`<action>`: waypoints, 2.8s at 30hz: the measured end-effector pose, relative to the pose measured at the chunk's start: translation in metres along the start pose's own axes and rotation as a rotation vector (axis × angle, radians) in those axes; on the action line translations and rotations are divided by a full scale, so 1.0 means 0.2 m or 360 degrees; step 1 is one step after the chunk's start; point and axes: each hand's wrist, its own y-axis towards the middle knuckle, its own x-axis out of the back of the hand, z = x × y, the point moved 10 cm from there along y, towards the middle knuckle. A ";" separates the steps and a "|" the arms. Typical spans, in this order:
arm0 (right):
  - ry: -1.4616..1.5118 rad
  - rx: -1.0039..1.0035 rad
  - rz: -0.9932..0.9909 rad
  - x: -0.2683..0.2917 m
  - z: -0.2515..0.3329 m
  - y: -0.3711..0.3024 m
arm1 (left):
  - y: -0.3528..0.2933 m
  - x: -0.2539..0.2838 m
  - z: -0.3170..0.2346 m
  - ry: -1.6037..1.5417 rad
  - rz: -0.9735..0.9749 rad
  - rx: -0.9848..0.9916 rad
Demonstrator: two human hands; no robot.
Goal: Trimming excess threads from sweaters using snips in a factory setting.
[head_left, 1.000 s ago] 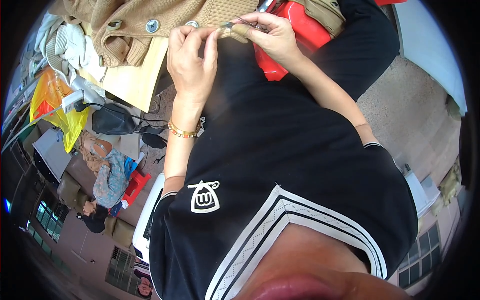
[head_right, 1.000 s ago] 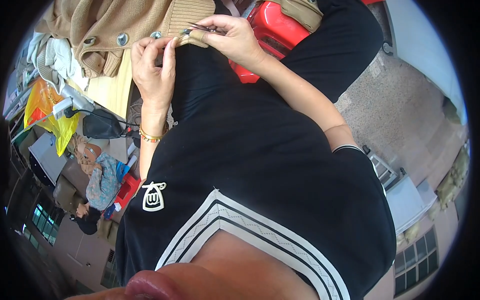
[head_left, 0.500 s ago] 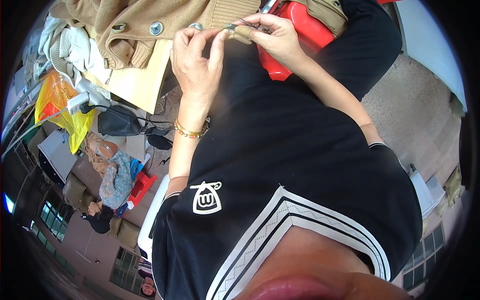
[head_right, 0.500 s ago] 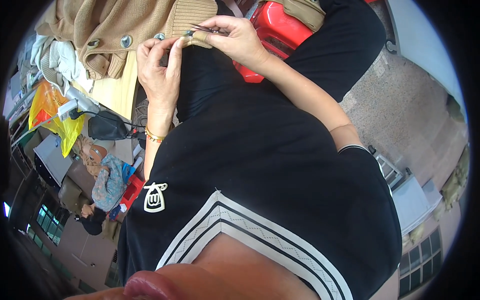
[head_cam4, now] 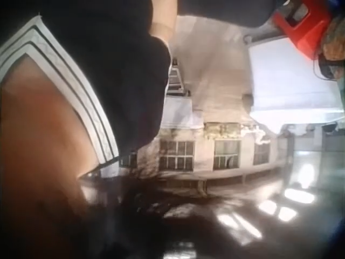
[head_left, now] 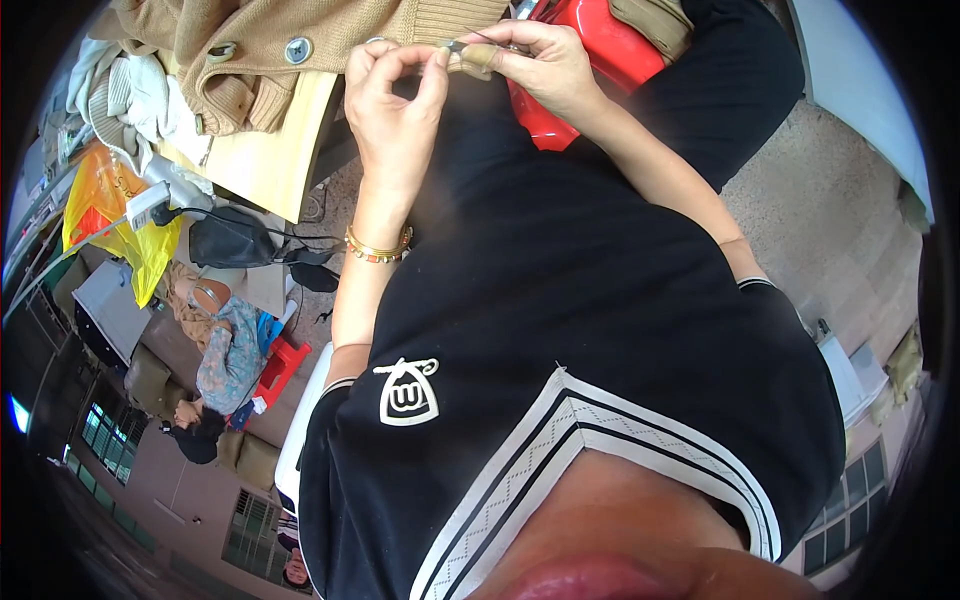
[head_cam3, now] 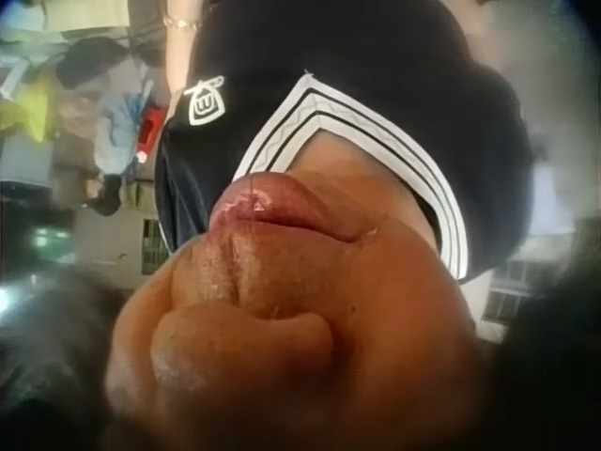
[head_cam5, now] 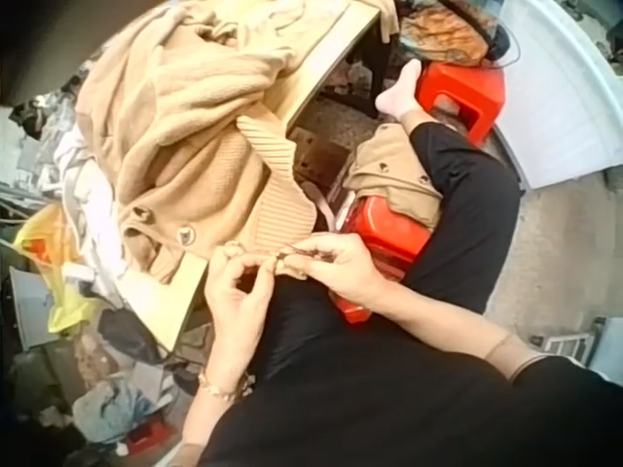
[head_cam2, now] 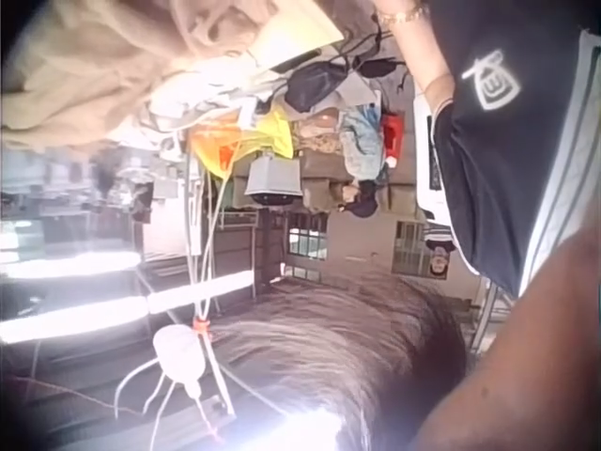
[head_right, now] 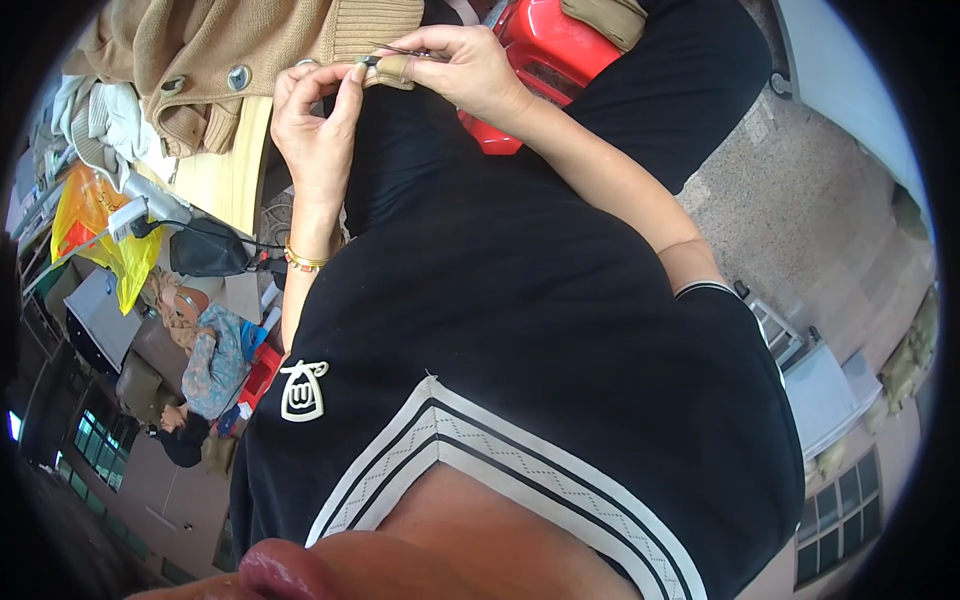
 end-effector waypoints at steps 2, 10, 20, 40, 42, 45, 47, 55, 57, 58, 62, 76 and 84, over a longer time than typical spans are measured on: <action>-0.0022 0.0029 -0.0001 0.00 0.02 0.00 | -0.01 0.00 0.01 -0.0022 -0.0036 -0.0009; 0.0139 -0.0080 0.0063 0.01 -0.01 0.00 | -0.02 0.00 -0.04 0.0150 -0.0002 -0.0080; 0.0075 -0.0480 0.0189 0.00 -0.02 0.01 | -0.03 -0.06 -0.14 0.0562 0.0058 -0.0271; -0.0061 -0.0559 0.0368 0.00 -0.13 0.04 | -0.03 -0.07 -0.12 0.0562 0.0008 -0.0312; 0.0113 -0.0193 0.0280 0.02 -0.15 0.07 | -0.03 -0.06 -0.14 0.0510 -0.0024 -0.0307; -0.0059 -0.0385 0.0360 0.02 -0.19 0.06 | -0.03 -0.05 -0.11 0.0435 -0.0037 -0.0251; -0.0021 -0.0349 0.0326 0.02 -0.07 0.03 | -0.03 -0.05 -0.09 0.0409 -0.0043 -0.0236; 0.0053 -0.0195 0.0194 0.02 -0.06 0.02 | -0.03 -0.03 -0.13 0.0458 -0.0060 -0.0341; 0.0029 -0.0166 0.0207 -0.01 -0.11 0.05 | -0.03 -0.03 -0.13 0.0451 -0.0056 -0.0419; 0.0033 -0.0166 0.0197 0.01 -0.12 0.03 | -0.03 -0.03 -0.12 0.0451 -0.0047 -0.0422; 0.0251 -0.0249 0.0142 -0.03 -0.02 0.00 | -0.02 -0.04 -0.06 0.0298 0.0002 -0.0250; -0.1519 0.1141 0.0072 -0.12 0.58 -0.17 | 0.00 -0.04 -0.07 0.0335 0.0077 -0.0232; -0.1591 0.1101 0.0023 -0.15 0.62 -0.12 | 0.00 -0.04 -0.07 0.0329 0.0060 -0.0270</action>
